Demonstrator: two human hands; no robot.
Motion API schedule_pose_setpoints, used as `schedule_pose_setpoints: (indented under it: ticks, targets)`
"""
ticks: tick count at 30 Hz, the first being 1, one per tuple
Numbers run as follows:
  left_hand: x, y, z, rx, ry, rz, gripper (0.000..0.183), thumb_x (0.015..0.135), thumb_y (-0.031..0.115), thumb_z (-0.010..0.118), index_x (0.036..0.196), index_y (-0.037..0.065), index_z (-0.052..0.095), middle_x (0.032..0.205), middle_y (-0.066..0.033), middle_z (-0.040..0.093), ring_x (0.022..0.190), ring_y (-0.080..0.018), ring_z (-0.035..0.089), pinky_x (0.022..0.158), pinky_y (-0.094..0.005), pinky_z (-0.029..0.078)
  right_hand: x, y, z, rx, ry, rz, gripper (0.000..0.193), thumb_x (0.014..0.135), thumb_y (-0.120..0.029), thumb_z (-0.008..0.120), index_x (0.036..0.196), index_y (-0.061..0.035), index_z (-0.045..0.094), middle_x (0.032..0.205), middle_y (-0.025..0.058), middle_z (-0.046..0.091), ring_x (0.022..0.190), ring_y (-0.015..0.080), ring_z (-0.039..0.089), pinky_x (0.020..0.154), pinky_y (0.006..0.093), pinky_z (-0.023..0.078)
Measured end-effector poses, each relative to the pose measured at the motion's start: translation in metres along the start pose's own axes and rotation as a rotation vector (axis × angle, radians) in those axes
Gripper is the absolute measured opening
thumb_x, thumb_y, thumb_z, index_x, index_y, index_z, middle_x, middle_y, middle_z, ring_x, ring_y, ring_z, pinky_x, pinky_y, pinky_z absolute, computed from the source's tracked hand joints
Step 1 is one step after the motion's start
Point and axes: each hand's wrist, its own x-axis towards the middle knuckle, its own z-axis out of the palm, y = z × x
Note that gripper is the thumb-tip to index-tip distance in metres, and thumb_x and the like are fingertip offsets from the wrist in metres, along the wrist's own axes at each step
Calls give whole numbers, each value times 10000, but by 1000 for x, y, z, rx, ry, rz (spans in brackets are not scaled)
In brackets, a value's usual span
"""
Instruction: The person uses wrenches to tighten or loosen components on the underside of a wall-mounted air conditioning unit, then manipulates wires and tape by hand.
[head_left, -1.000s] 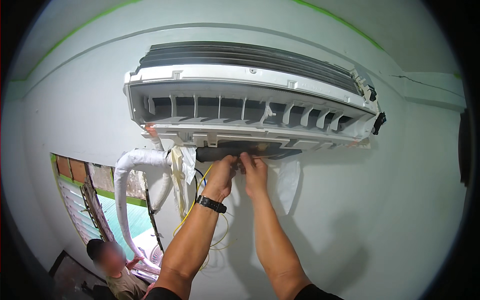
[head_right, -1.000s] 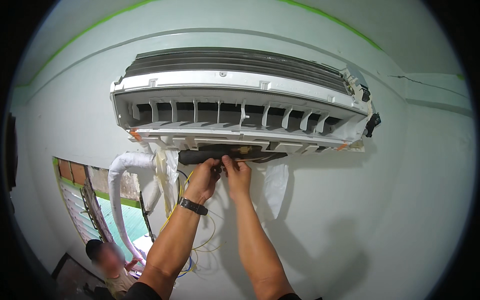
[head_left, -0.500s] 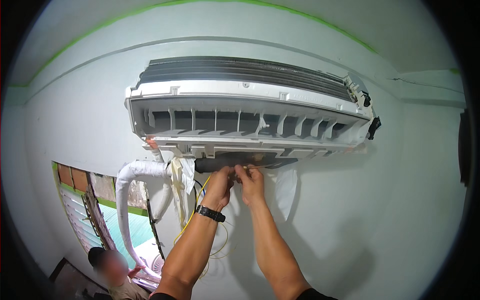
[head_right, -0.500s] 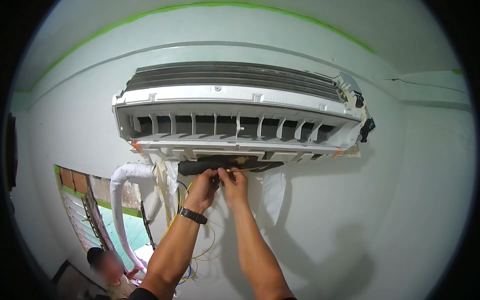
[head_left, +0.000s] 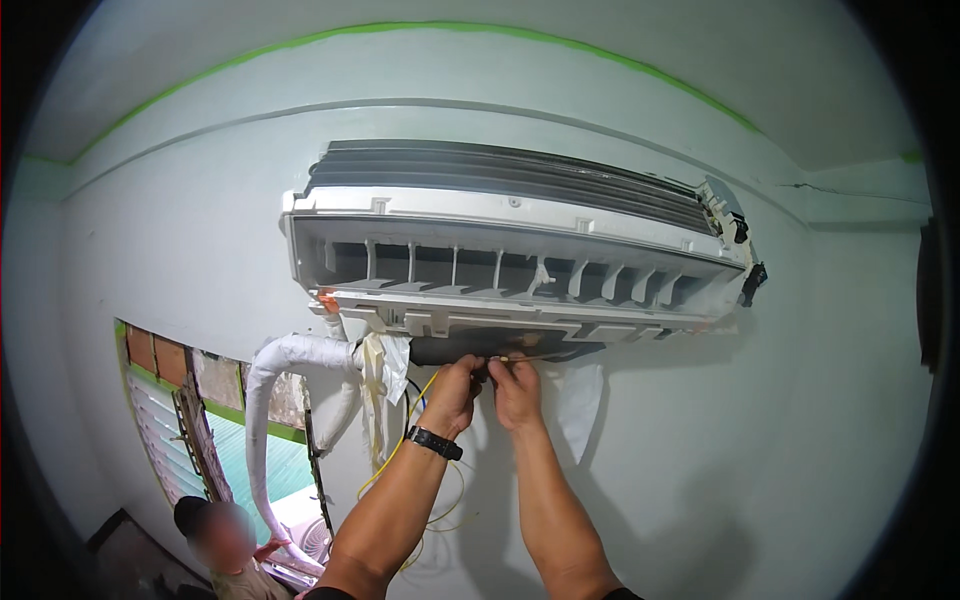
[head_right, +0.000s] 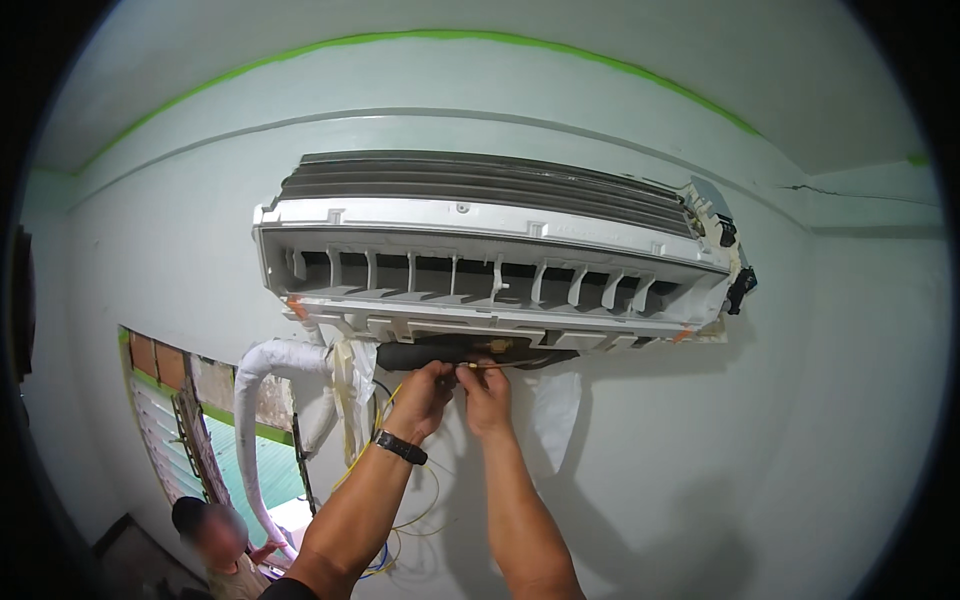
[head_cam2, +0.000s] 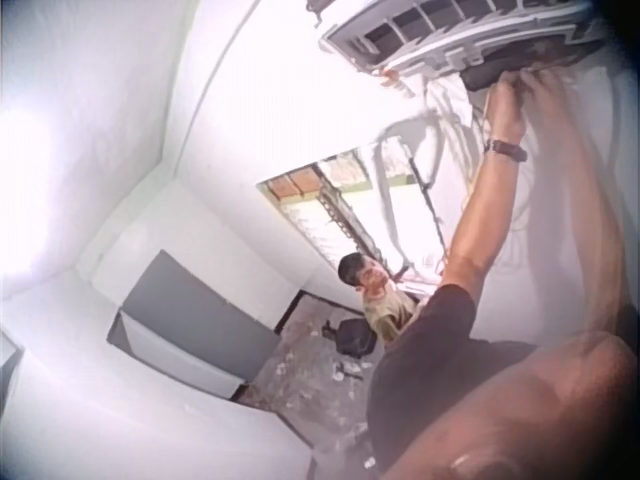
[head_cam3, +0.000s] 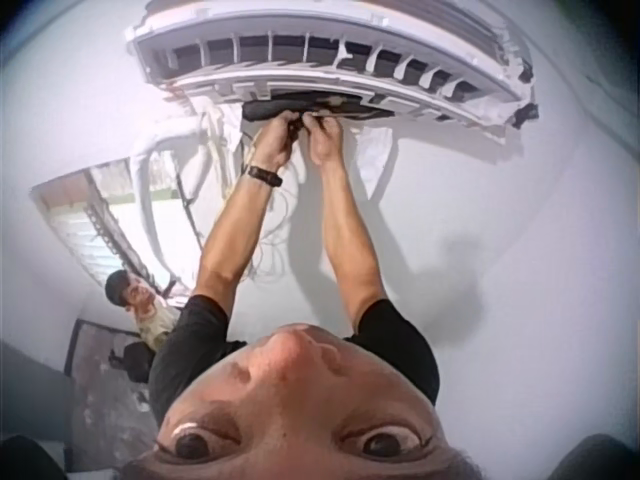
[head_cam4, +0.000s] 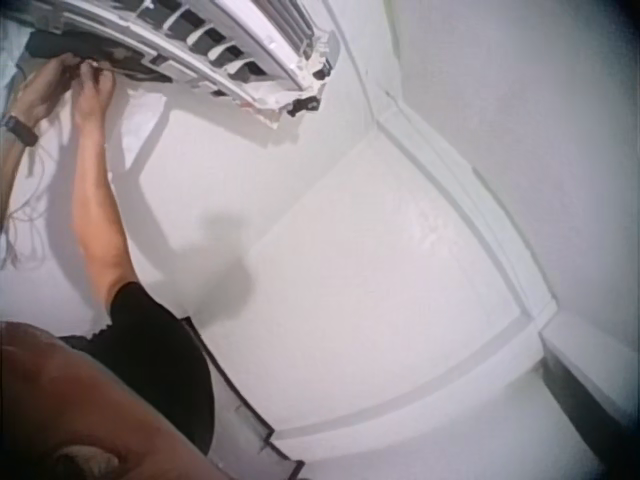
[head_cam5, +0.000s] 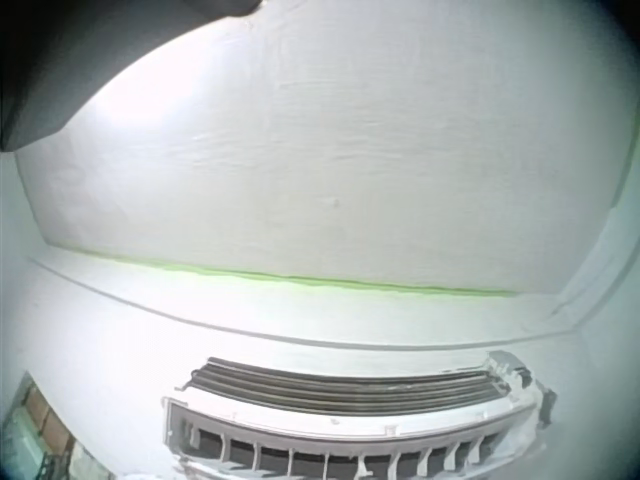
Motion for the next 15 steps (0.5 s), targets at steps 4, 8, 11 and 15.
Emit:
schedule_pose_setpoints:
  ticks: [4, 8, 11, 15]
  targets:
    - [-3, 4, 1, 12, 0, -2, 48, 906, 118, 614, 888, 118, 658, 841, 22, 602, 737, -108, 507, 611, -278, 345, -7, -26, 16, 6, 83, 111, 297, 908, -314, 790, 993, -66, 651, 877, -18, 626, 791, 86, 547, 698, 258, 433]
    - [0, 3, -4, 23, 4, -15, 66, 914, 132, 607, 893, 108, 665, 846, 13, 608, 741, -114, 487, 638, -294, 350, -3, -13, 7, -244, 133, 215, 295, 920, -330, 773, 992, -71, 652, 878, -13, 614, 790, 100, 543, 689, 275, 426]
    - [-2, 4, -2, 38, -8, -15, 79, 921, 144, 599, 911, 106, 668, 858, 14, 609, 751, -116, 492, 650, -295, 352, -3, -5, 12, -78, 77, 58, 282, 922, -314, 774, 988, -68, 653, 822, -23, 604, 713, 75, 525, 633, 249, 411]
    - [-13, 9, 10, 40, 1, -17, 78, 921, 152, 598, 931, 114, 665, 872, 27, 608, 772, -114, 515, 654, -287, 356, -15, -18, 17, 166, 137, 179, 244, 935, -244, 761, 1049, -64, 644, 820, -25, 599, 668, 62, 508, 610, 223, 410]
